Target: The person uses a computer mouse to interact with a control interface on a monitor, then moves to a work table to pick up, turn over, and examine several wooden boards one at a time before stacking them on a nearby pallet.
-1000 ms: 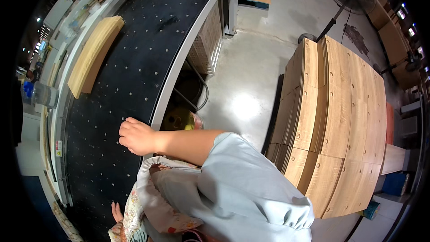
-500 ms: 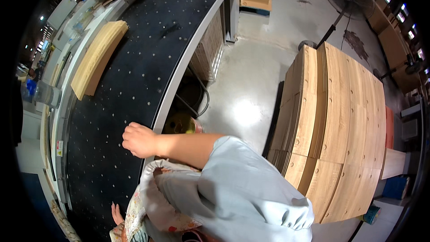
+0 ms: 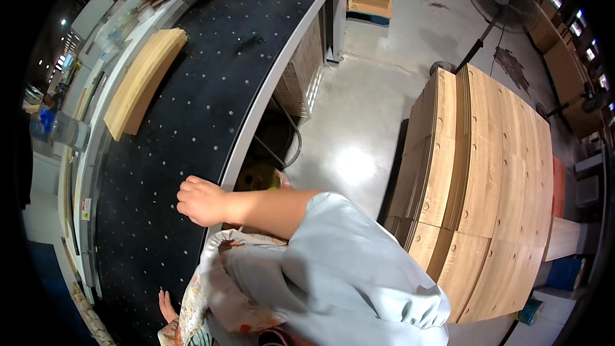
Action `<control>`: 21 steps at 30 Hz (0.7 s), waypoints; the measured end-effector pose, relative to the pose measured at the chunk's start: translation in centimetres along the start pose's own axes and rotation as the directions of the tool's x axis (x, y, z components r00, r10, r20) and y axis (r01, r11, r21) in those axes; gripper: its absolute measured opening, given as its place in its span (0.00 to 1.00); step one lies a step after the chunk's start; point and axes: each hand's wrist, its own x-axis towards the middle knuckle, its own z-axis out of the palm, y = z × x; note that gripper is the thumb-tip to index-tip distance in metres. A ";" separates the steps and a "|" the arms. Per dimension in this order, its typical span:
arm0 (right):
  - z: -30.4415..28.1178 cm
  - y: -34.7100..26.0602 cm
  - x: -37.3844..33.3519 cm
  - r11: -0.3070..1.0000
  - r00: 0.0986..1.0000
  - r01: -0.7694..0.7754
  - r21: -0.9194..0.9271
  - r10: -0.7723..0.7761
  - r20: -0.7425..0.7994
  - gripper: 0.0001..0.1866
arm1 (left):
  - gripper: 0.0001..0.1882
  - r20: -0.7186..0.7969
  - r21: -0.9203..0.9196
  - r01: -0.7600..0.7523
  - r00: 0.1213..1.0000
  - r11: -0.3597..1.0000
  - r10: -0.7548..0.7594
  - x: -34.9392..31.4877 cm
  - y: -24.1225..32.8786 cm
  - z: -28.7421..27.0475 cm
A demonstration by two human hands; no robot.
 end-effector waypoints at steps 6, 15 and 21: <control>-0.3 0.2 -0.3 0.999 0.999 -0.031 0.039 0.031 -0.018 0.07 | 0.44 0.025 -0.010 0.005 1.000 1.000 -0.004 1.1 0.2 -0.2; 0.1 -0.3 -0.2 0.999 0.997 -0.037 0.037 0.039 -0.060 0.05 | 0.27 0.035 0.048 -0.029 0.999 0.998 0.028 0.7 1.1 -0.9; 0.1 0.0 0.3 0.995 0.999 -0.040 0.089 0.043 -0.025 0.07 | 0.35 0.011 0.035 0.032 0.999 0.999 -0.032 0.4 1.0 -0.7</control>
